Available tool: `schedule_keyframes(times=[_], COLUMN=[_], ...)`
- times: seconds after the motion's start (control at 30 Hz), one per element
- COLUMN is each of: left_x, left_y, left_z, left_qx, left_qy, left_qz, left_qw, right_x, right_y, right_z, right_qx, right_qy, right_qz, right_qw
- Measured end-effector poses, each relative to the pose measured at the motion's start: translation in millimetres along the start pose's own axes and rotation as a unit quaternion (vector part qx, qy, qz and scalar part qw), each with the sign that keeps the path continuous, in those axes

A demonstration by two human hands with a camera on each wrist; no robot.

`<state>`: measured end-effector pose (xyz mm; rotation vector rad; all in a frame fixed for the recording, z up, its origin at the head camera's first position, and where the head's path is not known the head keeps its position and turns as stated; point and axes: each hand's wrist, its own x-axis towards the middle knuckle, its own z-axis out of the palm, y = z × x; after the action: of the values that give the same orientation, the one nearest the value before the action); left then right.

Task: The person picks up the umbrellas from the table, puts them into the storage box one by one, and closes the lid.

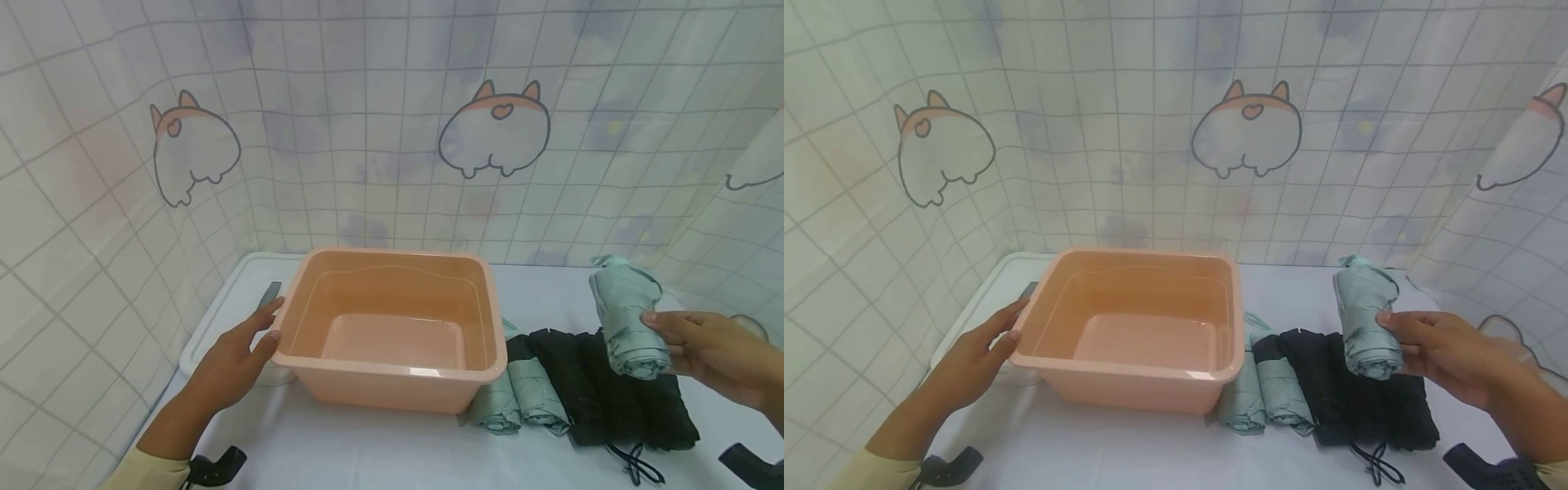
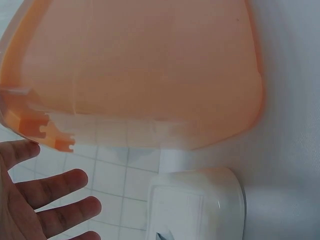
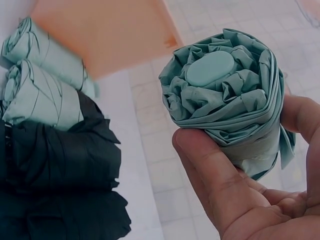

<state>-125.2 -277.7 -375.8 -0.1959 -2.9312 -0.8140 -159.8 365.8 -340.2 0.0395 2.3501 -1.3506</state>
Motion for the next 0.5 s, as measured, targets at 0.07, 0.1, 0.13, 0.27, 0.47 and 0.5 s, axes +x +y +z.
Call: schedule_keyframes(times=[0.07, 0.1, 0.13, 0.27, 0.47, 0.5], left_x=[-0.1, -0.1, -0.2, -0.8, -1.2, -1.2], left_y=[-0.3, -0.3, -0.2, 0.1, 0.5, 0.7], left_z=[0.2, 0.4, 0.6, 0.8, 0.6, 0.6], left_qx=[-0.003, -0.003, -0.004, -0.005, -0.005, -0.004], left_qy=[0.001, 0.001, 0.001, 0.000, 0.002, 0.002], left_qz=[0.001, 0.000, 0.000, 0.000, 0.004, 0.005], left_qw=[1.0000, 1.0000, 1.0000, 1.0000, 1.0000, 1.0000], right_x=[0, 0, 0, 1, 2, 2], right_y=[-2, -3, -4, -7, -10, -11], right_z=[2, 3, 4, 8, 12, 12], right_qx=[-0.001, 0.001, 0.000, -0.007, -0.015, -0.015], right_qy=[-0.002, -0.005, -0.006, -0.013, -0.018, -0.018], right_qz=[-0.004, -0.005, -0.007, -0.007, -0.002, -0.002], right_qw=[1.000, 1.000, 1.000, 1.000, 1.000, 1.000])
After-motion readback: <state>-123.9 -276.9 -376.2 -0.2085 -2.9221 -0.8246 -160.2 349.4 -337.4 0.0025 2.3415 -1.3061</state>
